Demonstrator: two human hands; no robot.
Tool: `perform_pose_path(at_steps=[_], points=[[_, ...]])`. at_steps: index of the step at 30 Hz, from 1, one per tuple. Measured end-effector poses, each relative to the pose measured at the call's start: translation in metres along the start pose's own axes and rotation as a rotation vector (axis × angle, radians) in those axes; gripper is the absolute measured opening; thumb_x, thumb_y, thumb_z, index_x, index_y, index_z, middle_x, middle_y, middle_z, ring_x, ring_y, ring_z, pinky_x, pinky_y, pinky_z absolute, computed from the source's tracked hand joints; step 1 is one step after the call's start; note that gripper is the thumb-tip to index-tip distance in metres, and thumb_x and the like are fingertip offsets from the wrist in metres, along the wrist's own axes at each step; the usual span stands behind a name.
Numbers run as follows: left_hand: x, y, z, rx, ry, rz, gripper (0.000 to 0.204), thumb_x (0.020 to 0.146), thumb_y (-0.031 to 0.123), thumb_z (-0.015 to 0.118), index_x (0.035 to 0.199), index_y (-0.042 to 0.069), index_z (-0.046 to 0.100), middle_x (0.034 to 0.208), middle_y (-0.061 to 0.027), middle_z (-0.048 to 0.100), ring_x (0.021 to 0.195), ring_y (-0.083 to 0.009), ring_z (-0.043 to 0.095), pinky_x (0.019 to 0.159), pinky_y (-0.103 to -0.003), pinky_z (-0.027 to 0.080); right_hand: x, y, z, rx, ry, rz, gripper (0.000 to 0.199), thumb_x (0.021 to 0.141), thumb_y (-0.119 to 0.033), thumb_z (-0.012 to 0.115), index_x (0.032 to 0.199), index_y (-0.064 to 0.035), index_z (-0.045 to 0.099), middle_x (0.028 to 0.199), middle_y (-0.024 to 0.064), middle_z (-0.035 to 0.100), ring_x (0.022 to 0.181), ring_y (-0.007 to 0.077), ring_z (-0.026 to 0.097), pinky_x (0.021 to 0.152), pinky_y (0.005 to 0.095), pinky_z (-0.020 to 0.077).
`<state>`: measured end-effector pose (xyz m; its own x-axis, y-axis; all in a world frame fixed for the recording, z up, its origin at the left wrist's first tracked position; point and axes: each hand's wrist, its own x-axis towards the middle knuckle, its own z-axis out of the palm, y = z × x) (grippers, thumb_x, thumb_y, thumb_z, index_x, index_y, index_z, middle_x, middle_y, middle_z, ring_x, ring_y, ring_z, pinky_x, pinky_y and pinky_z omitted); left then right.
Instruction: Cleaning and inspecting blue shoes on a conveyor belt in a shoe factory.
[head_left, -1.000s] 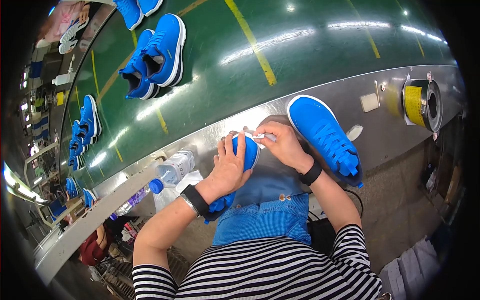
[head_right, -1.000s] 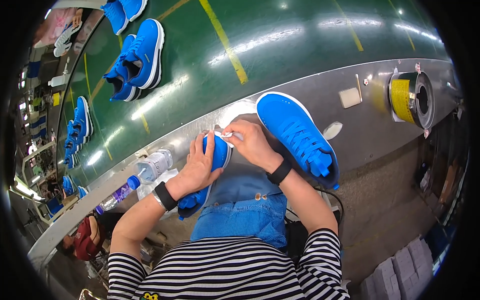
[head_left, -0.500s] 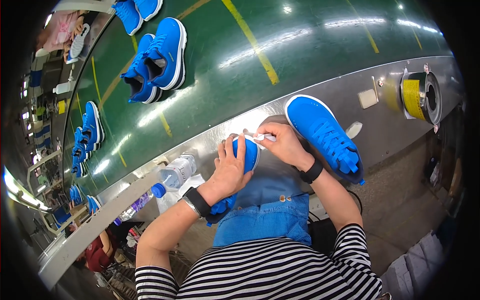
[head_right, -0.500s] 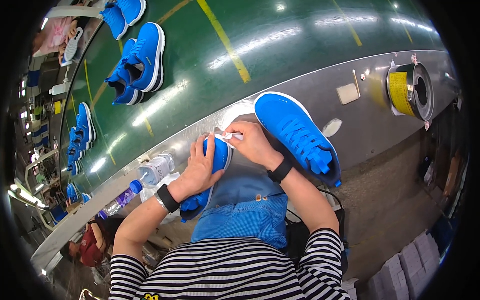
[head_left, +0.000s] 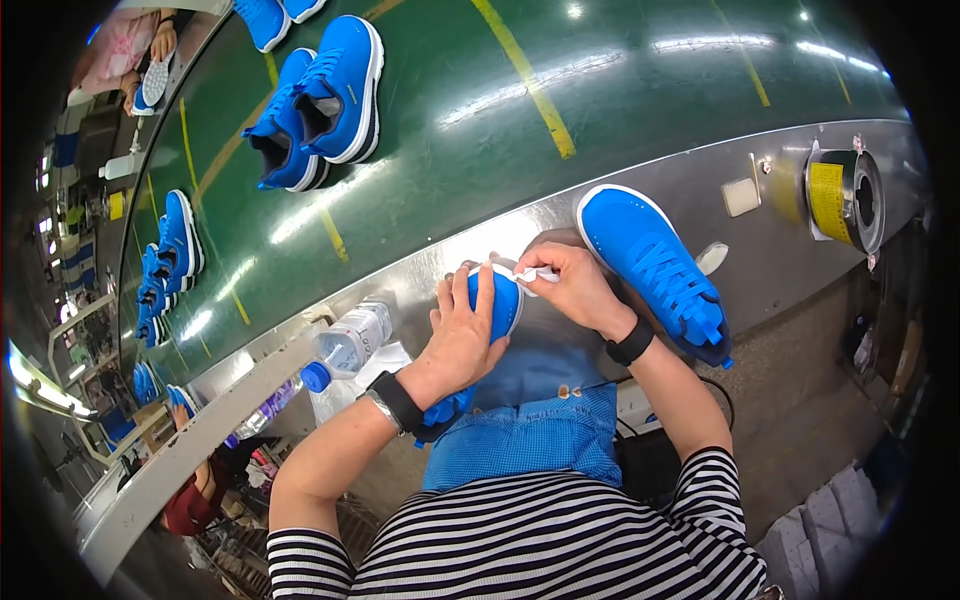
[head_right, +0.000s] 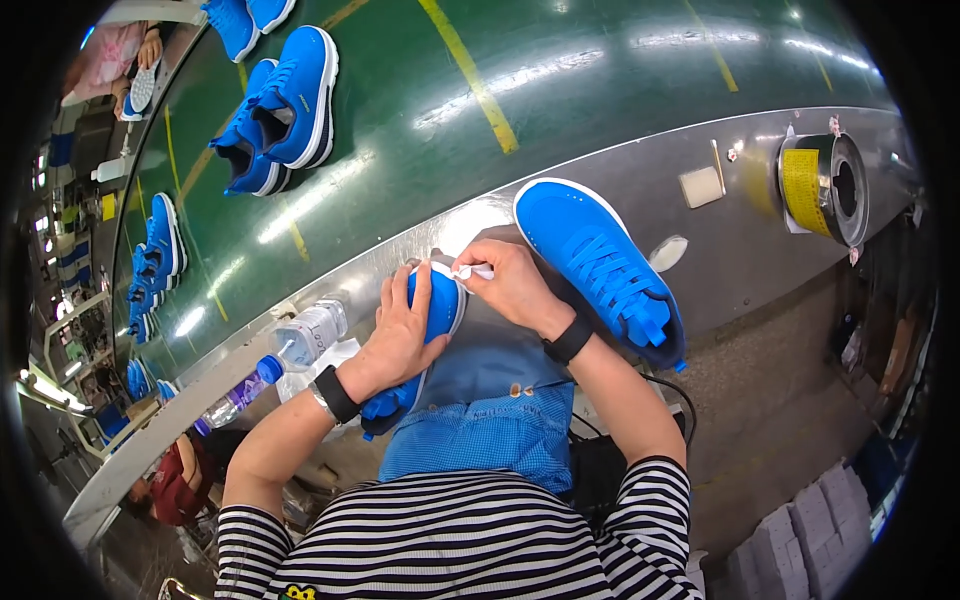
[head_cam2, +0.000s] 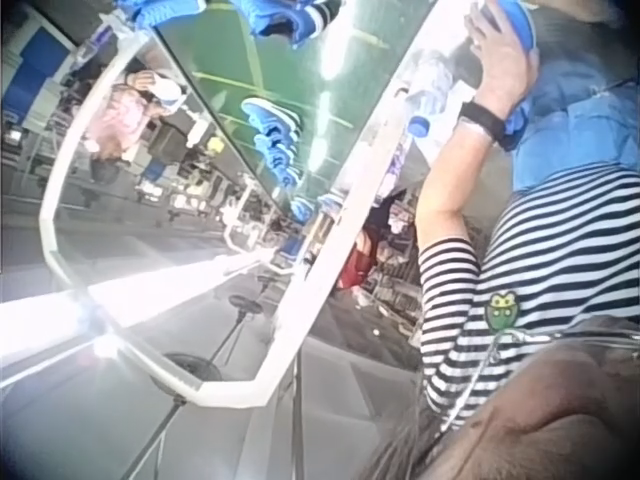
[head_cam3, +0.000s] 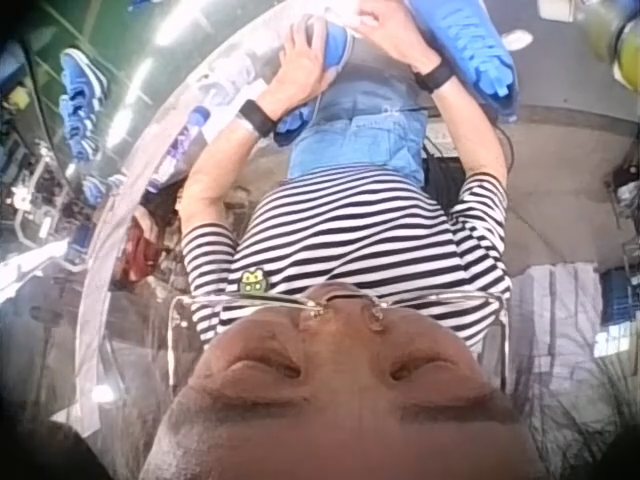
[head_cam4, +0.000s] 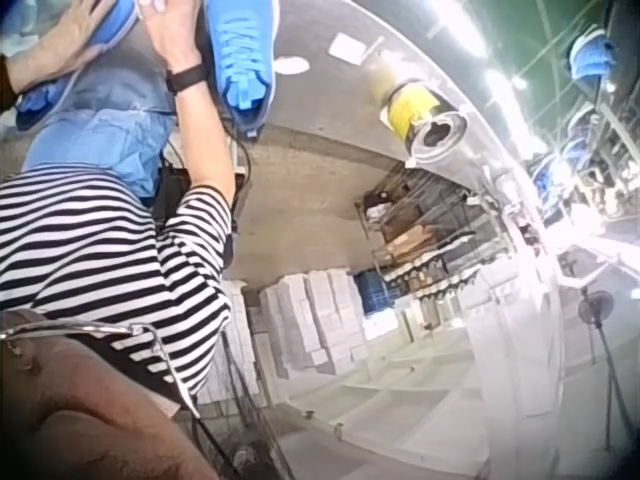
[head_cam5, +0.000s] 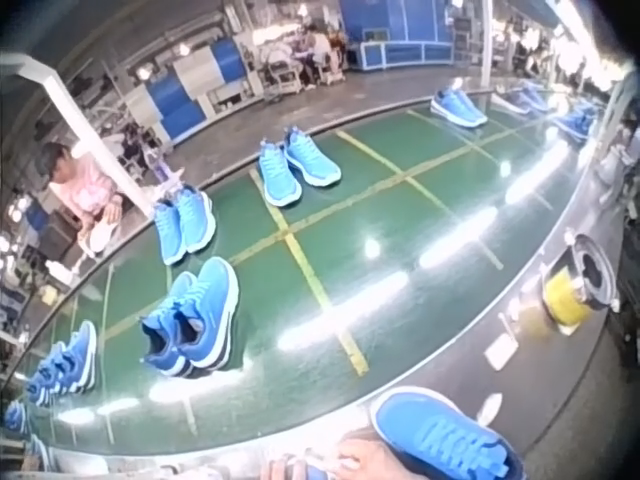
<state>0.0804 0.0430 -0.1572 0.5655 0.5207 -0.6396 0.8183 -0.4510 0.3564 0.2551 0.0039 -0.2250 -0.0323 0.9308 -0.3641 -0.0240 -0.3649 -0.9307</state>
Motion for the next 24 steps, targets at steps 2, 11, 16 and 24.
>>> perform_pose_path(at_steps=[2, 11, 16, 24], points=[[0.0, -0.001, 0.003, 0.0, -0.004, 0.001, 0.097, 0.071, 0.018, 0.07, 0.14, -0.002, 0.006, 0.131, -0.0318, 0.019, 0.119, -0.0502, 0.026, 0.093, -0.055, 0.037, 0.0, 0.005, 0.001, 0.02, 0.001, 0.009, 0.009, 0.08, -0.005, 0.064, 0.087, 0.0006, 0.064, 0.082, 0.0037, 0.063, 0.076, 0.0078, 0.056, 0.069, 0.0232, 0.045], [0.003, 0.002, 0.0, 0.016, -0.004, 0.005, 0.096, 0.071, 0.018, 0.07, 0.14, -0.001, 0.005, 0.132, -0.0322, 0.018, 0.118, -0.051, 0.026, 0.093, -0.056, 0.036, 0.003, 0.002, -0.005, 0.065, -0.042, 0.002, 0.012, 0.078, -0.007, 0.064, 0.087, 0.0011, 0.064, 0.083, 0.007, 0.065, 0.078, 0.0119, 0.06, 0.071, 0.0255, 0.0471], [0.0, 0.002, 0.003, -0.024, -0.025, -0.013, 0.096, 0.071, 0.018, 0.07, 0.14, -0.001, 0.005, 0.132, -0.0323, 0.018, 0.119, -0.051, 0.025, 0.093, -0.056, 0.036, -0.001, 0.009, -0.001, 0.098, -0.042, 0.053, 0.009, 0.078, -0.004, 0.065, 0.086, 0.0002, 0.064, 0.083, 0.0034, 0.063, 0.077, 0.0073, 0.057, 0.069, 0.0226, 0.0455], [0.004, 0.005, 0.0, -0.005, -0.006, 0.0, 0.096, 0.071, 0.017, 0.07, 0.139, -0.002, 0.005, 0.132, -0.0324, 0.018, 0.12, -0.0506, 0.025, 0.095, -0.055, 0.035, 0.005, 0.006, -0.008, 0.077, -0.083, 0.05, 0.009, 0.078, -0.003, 0.064, 0.087, 0.0014, 0.064, 0.082, 0.0039, 0.063, 0.077, 0.0076, 0.057, 0.071, 0.0224, 0.0462]])
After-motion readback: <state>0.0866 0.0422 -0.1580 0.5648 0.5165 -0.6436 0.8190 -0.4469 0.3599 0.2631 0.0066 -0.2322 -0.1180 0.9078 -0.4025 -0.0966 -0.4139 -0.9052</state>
